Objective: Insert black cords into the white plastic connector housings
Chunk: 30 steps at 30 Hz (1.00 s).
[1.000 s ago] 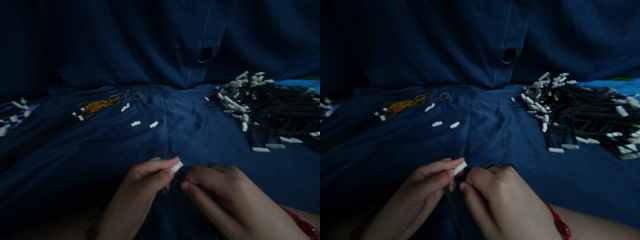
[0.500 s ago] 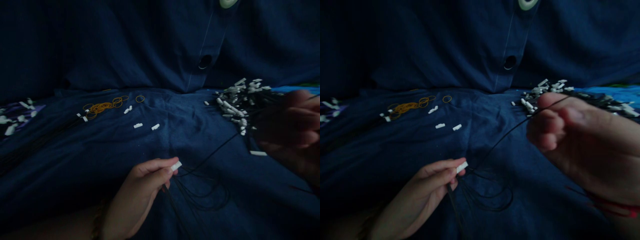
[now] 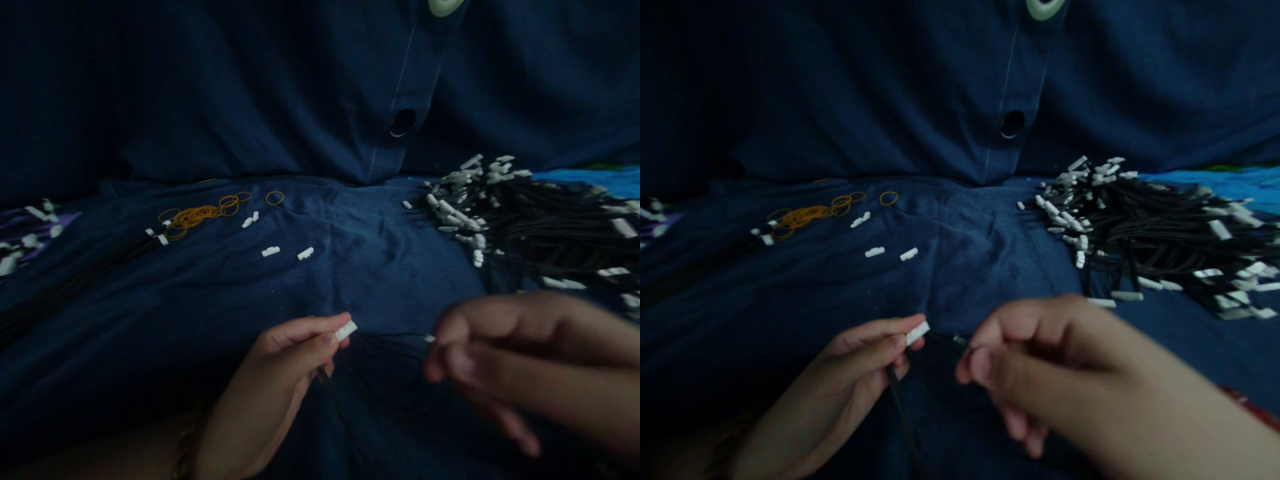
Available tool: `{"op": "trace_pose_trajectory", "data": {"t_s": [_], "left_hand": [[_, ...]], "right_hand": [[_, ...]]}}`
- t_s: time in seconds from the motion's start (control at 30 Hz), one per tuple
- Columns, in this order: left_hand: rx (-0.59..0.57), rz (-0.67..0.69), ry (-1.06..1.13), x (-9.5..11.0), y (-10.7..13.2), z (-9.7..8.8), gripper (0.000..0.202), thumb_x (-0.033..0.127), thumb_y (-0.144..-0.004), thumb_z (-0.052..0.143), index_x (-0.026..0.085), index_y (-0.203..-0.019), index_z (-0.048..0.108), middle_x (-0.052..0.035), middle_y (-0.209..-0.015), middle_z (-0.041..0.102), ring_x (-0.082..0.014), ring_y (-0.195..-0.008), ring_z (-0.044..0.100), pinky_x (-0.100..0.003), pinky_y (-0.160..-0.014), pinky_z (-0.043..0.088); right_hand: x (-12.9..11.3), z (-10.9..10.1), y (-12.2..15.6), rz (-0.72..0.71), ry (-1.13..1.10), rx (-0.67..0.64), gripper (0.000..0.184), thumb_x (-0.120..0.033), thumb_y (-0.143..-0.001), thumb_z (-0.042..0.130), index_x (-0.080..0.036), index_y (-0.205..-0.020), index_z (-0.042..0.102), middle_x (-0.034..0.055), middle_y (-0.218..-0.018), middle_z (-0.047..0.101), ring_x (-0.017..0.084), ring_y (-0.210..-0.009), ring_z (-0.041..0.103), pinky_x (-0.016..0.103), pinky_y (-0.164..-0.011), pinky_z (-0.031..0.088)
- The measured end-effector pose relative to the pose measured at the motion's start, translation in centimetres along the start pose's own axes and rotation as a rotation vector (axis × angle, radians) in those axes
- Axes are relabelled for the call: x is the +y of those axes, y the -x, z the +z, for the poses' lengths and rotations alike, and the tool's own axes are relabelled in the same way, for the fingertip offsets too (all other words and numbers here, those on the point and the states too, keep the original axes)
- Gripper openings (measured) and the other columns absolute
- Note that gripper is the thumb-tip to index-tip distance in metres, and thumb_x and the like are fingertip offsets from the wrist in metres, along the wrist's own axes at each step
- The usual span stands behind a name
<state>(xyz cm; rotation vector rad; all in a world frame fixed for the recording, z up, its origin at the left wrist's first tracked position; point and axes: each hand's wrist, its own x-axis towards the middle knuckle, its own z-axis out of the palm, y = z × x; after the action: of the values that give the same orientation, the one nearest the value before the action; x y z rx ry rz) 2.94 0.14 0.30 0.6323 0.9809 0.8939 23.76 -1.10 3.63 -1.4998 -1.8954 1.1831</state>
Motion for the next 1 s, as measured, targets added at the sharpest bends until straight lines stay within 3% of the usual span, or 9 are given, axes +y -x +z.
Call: {"op": "trace_pose_trajectory", "data": {"t_s": [0.1,0.2,0.8,1.0], "left_hand": [[-0.025,-0.006,0.037,0.0,0.0,0.0,0.013,0.018,-0.071,0.062,0.020,-0.079,0.071,-0.0012,-0.077,0.068,-0.0134,-0.081,0.053,-0.023,-0.077,0.036],[-0.058,-0.016,0.037,0.0,0.0,-0.1,0.011,0.019,-0.070,0.063,0.021,-0.077,0.071,0.0003,-0.076,0.068,-0.0125,-0.078,0.053,-0.023,-0.074,0.037],[-0.075,-0.047,0.025,-0.1,-0.2,-0.2,0.013,0.016,-0.069,0.062,0.020,-0.077,0.071,0.0013,-0.068,0.066,-0.0108,-0.072,0.052,-0.021,-0.072,0.039],[-0.031,-0.031,0.032,-0.2,-0.2,-0.3,0.012,0.018,-0.069,0.063,0.021,-0.077,0.071,-0.0001,-0.073,0.067,-0.0117,-0.073,0.052,-0.021,-0.070,0.040]], "right_hand": [[-1.5,2.3,-0.6,-0.035,0.049,-0.129,0.025,-0.031,-0.086,0.041,-0.018,-0.071,0.057,-0.0040,-0.054,0.056,0.005,-0.046,0.051,0.012,-0.042,0.038],[-1.5,3.2,-1.3,-0.106,0.159,-0.084,0.022,-0.025,-0.086,0.042,-0.020,-0.069,0.056,-0.0058,-0.060,0.058,0.004,-0.053,0.053,0.014,-0.050,0.037],[-1.1,3.7,-1.9,-0.105,0.280,0.000,0.022,-0.024,-0.085,0.042,-0.020,-0.067,0.053,-0.0049,-0.059,0.054,0.005,-0.050,0.047,0.017,-0.046,0.030],[-1.3,3.6,-2.1,-0.142,0.232,-0.013,0.024,-0.023,-0.087,0.041,-0.019,-0.066,0.052,-0.0057,-0.057,0.052,0.004,-0.051,0.046,0.016,-0.048,0.030]]}}
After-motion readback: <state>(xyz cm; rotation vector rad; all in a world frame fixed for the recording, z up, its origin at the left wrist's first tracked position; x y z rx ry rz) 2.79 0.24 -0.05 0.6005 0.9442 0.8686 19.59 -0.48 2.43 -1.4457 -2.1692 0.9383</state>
